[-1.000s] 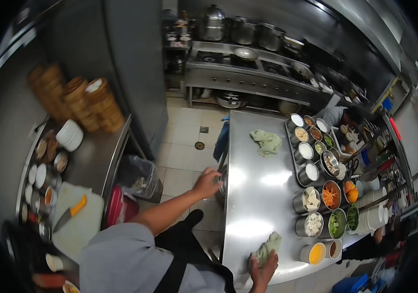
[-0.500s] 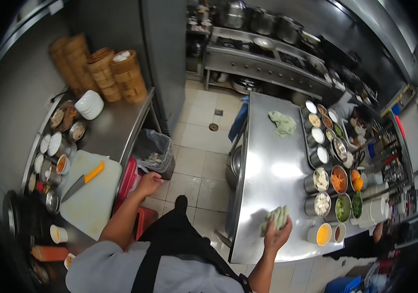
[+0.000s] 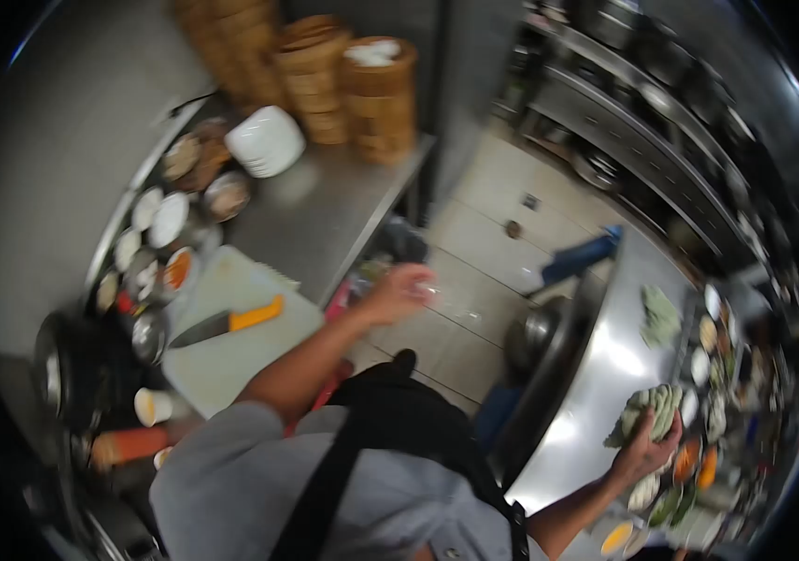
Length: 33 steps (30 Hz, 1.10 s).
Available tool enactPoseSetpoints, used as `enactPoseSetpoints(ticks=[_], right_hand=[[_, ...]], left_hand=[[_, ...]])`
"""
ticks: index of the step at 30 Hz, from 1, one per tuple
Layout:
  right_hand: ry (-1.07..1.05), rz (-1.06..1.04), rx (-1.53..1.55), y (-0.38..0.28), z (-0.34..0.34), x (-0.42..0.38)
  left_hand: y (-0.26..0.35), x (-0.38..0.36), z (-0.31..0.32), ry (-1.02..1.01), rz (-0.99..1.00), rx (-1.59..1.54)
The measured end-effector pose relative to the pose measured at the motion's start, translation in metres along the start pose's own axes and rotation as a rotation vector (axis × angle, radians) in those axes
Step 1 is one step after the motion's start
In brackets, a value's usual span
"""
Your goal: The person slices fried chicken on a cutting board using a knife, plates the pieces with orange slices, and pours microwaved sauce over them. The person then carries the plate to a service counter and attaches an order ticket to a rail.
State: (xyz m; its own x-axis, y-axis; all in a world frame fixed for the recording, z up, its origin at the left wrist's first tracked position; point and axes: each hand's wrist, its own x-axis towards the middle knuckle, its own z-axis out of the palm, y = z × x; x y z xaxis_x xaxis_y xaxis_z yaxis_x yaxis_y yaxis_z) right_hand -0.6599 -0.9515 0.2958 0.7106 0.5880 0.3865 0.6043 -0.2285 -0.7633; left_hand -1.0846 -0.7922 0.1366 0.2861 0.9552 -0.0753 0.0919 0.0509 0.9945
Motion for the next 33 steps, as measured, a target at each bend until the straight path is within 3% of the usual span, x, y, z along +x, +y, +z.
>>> enactPoseSetpoints(ticks=[1,3,5,7,8,10,13,14,15,16,17,19,22,23,25,29,33], right_hand=[[-0.055,0.024,0.160,-0.016,0.026,-0.007],[-0.348,-0.021,0.445,-0.025,0.085,-0.024],[-0.845,0.130,0.742,-0.045,0.126,-0.041],[-1.003,-0.286,0.476,-0.084,0.144,-0.029],[-0.902,-0.386,0.312,-0.088,0.147,-0.015],[-0.755,-0.319,0.165,-0.043,0.156,0.020],[-0.519,-0.113,-0.004,0.029,0.147,0.070],[-0.495,-0.002,-0.049,0.045,0.142,0.089],[-0.477,0.107,-0.075,0.059,0.143,0.105],[-0.436,0.197,-0.020,0.075,0.150,0.119],[-0.412,0.236,0.021,0.087,0.158,0.134],[-0.419,0.170,-0.054,0.085,0.185,0.166],[-0.510,-0.094,-0.035,0.068,0.225,0.208],[-0.557,-0.208,-0.038,0.064,0.235,0.222],[-0.634,-0.183,-0.011,0.050,0.252,0.244],[-0.672,-0.232,-0.037,0.054,0.288,0.283],[-0.684,-0.166,-0.039,0.065,0.335,0.322]], left_hand=[[0.023,0.015,0.014,-0.149,0.098,0.190],[0.050,0.035,0.057,-0.310,0.127,-0.260],[0.068,0.049,0.091,-0.429,-0.073,-0.918],[0.027,0.079,0.092,-0.384,-0.311,-1.051],[0.014,0.085,0.074,-0.309,-0.328,-1.204],[-0.009,0.087,0.040,-0.016,-0.353,-1.109],[-0.038,0.052,-0.053,0.475,-0.250,-0.660],[-0.043,0.038,-0.081,0.612,-0.230,-0.456],[-0.004,0.037,-0.090,0.841,-0.257,-0.274],[0.001,0.035,-0.114,0.902,-0.402,0.201],[0.007,0.031,-0.129,0.871,-0.471,0.438],[-0.031,0.025,-0.164,0.885,-0.811,1.100],[0.032,0.070,-0.110,0.812,-0.677,1.235],[0.034,0.090,-0.094,0.676,-0.519,1.181],[0.034,0.132,-0.061,0.420,-0.224,1.040],[0.038,0.244,0.013,0.182,-0.204,0.835],[0.002,0.368,0.037,0.177,-0.011,0.755]])
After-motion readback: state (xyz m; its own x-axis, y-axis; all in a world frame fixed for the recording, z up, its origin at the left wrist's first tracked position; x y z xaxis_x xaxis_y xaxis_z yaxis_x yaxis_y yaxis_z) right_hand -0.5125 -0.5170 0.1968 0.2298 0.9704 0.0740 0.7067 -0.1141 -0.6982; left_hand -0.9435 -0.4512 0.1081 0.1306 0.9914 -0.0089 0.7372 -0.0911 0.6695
